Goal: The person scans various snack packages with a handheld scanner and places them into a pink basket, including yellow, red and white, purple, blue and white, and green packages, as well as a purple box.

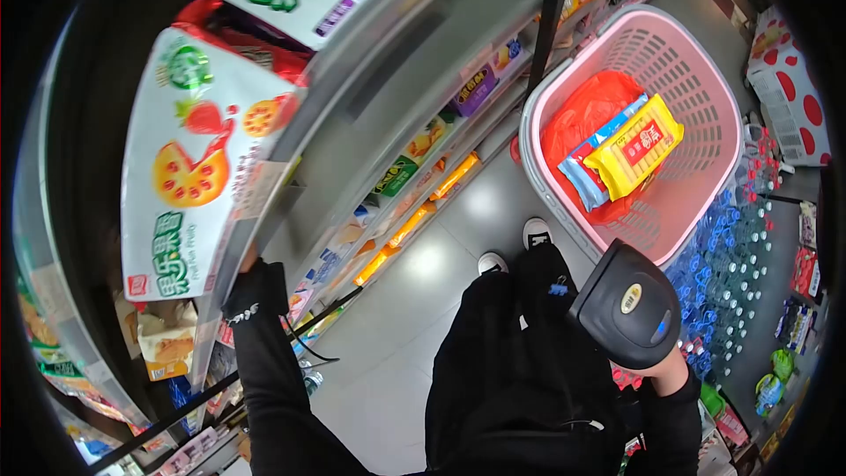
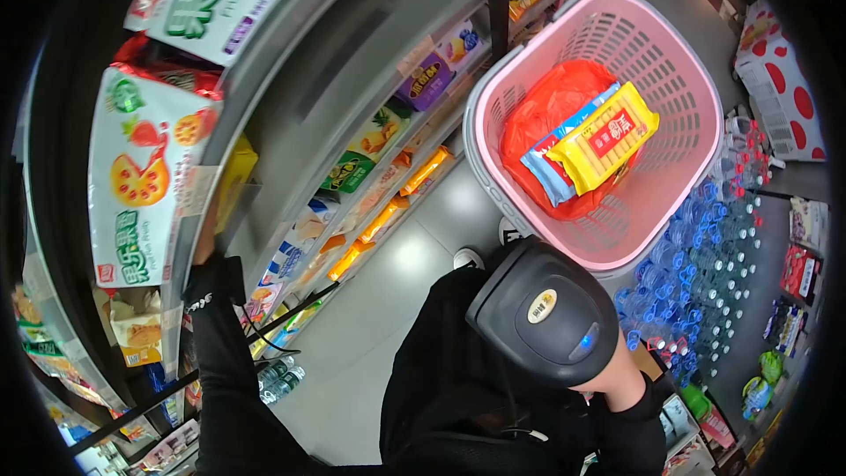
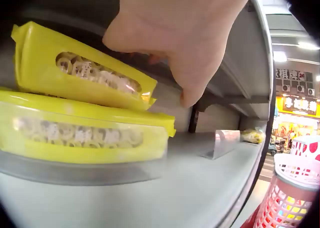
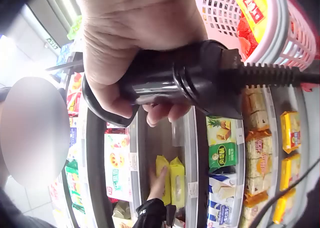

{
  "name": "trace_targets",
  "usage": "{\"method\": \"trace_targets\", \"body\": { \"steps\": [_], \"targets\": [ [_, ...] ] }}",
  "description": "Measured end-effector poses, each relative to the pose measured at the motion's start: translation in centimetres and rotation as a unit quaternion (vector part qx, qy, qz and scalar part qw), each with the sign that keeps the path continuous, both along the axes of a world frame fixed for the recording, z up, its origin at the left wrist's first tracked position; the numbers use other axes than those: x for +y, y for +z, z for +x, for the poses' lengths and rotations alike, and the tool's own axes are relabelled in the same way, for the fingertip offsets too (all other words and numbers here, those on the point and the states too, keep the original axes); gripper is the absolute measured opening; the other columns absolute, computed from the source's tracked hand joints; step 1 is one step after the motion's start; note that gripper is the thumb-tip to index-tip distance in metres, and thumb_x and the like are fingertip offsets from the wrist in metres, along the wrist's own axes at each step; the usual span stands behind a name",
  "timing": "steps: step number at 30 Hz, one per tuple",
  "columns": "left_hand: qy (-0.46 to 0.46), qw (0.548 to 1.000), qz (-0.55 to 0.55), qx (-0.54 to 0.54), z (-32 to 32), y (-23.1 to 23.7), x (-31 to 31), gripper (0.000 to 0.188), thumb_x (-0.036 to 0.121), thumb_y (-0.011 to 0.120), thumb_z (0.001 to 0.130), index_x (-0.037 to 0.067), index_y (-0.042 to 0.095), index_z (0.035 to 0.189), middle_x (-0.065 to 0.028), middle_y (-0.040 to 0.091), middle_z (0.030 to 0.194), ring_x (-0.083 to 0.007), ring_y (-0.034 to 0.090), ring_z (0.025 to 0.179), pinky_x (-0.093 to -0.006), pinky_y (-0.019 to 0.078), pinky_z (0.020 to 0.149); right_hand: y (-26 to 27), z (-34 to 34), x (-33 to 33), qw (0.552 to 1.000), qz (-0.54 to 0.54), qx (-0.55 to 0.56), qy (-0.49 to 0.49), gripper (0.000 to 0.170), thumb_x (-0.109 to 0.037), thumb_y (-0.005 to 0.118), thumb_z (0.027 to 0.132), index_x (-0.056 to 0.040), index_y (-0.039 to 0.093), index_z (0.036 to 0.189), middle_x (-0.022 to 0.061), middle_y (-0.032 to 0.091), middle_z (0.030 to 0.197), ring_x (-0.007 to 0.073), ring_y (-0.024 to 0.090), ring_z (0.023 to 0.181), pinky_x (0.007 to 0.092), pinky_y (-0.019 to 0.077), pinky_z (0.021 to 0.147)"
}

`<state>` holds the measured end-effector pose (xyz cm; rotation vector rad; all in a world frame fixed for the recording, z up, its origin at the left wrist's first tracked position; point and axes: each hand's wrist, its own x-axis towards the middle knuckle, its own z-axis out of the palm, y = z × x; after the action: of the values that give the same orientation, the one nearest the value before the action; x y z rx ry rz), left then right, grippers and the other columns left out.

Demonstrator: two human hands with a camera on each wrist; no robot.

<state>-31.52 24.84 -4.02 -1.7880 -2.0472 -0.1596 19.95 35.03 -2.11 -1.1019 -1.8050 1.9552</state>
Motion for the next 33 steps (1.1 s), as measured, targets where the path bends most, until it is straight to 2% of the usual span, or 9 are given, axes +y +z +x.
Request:
{"method": "trace_targets", "body": {
  "steps": [3,4,8,10,14,16,19,26,33],
  "targets": [
    [-0.002,0.999,-0.013,0.038,-1.9,-0.8,-0.3,0.036,0.031,0.050,0.081,0.009,0.049,0.110,-0.0101,0.052,0.107,-0.0258,0.051,0.099,-0.0344,0.0423,0.080,-0.5,-0.4,0.4,1.000,-0.026,0.003,-0.012,0.079,-0.019,0.076,0.053,0.0015,0.039,0.120,0.0124,0.049,0.115,0.0201,0.050,0.103,0.0339,0.0378,0.090],
    [0.000,0.999,-0.013,0.050,-2.4,-1.1,-0.1,0.037,0.031,0.050,0.081,0.009,0.048,0.111,-0.0100,0.051,0.108,-0.0255,0.050,0.099,-0.0343,0.0422,0.081,-0.8,-0.1,0.8,1.000,-0.008,-0.002,0.011,0.080,-0.019,0.078,0.053,0.0019,0.039,0.120,0.0124,0.049,0.115,0.0200,0.050,0.102,0.0336,0.0378,0.090],
    [0.009,0.995,-0.012,0.099,-4.5,-1.5,0.7,0.039,0.032,0.048,0.083,0.010,0.044,0.115,-0.0093,0.047,0.113,-0.0242,0.048,0.102,-0.0338,0.0417,0.082,-1.5,0.2,1.1,1.000,-0.010,0.002,0.008,0.081,-0.019,0.078,0.052,0.0020,0.039,0.120,0.0124,0.050,0.114,0.0203,0.050,0.102,0.0337,0.0379,0.090],
    [0.015,0.992,-0.010,0.123,-5.5,-1.5,1.0,0.040,0.032,0.047,0.083,0.010,0.042,0.116,-0.0090,0.045,0.115,-0.0236,0.047,0.104,-0.0335,0.0415,0.082,-1.4,-0.3,1.0,0.996,-0.066,0.030,-0.043,0.080,-0.019,0.078,0.052,0.0018,0.040,0.119,0.0121,0.050,0.113,0.0201,0.050,0.103,0.0336,0.0378,0.089],
    [0.038,0.985,-0.007,0.168,-7.0,-1.6,-0.1,0.043,0.033,0.044,0.084,0.010,0.038,0.120,-0.0084,0.042,0.119,-0.0224,0.045,0.107,-0.0330,0.0410,0.083,-1.0,-1.3,1.6,0.995,-0.075,0.030,-0.053,0.080,-0.019,0.078,0.053,0.0020,0.040,0.119,0.0119,0.050,0.114,0.0195,0.049,0.103,0.0336,0.0375,0.089],
    [0.050,0.980,-0.007,0.191,-7.0,-1.5,-1.1,0.044,0.033,0.043,0.085,0.011,0.036,0.122,-0.0081,0.040,0.121,-0.0217,0.043,0.109,-0.0328,0.0407,0.084,-0.7,-1.5,2.1,1.000,-0.002,0.004,0.023,0.079,-0.018,0.077,0.053,0.0020,0.039,0.120,0.0118,0.049,0.115,0.0191,0.048,0.104,0.0334,0.0372,0.090],
    [0.068,0.971,-0.002,0.231,-3.1,-0.2,-6.8,0.046,0.034,0.042,0.086,0.011,0.033,0.124,-0.0076,0.037,0.124,-0.0208,0.042,0.111,-0.0324,0.0404,0.084,-0.5,-2.0,2.2,0.999,0.030,-0.009,0.034,0.078,-0.017,0.076,0.054,0.0021,0.039,0.119,0.0118,0.049,0.115,0.0189,0.048,0.104,0.0332,0.0372,0.090],
    [0.104,0.945,0.005,0.311,-1.1,-0.5,-5.1,0.050,0.035,0.038,0.088,0.012,0.026,0.131,-0.0064,0.031,0.132,-0.0186,0.038,0.116,-0.0315,0.0395,0.086,0.6,-2.4,2.0,0.994,0.100,-0.022,0.045,0.077,-0.015,0.075,0.053,0.0021,0.039,0.119,0.0116,0.049,0.115,0.0191,0.047,0.105,0.0332,0.0361,0.090],
    [0.122,0.966,0.006,0.228,-0.5,-0.2,-4.1,0.043,0.032,0.052,0.081,0.010,0.045,0.116,-0.0085,0.048,0.115,-0.0236,0.048,0.103,-0.0325,0.0420,0.081,2.9,-2.9,1.3,0.999,0.024,-0.047,-0.003,0.078,-0.015,0.075,0.054,0.0018,0.037,0.120,0.0120,0.047,0.117,0.0202,0.046,0.107,0.0332,0.0350,0.091]
  ]
}}
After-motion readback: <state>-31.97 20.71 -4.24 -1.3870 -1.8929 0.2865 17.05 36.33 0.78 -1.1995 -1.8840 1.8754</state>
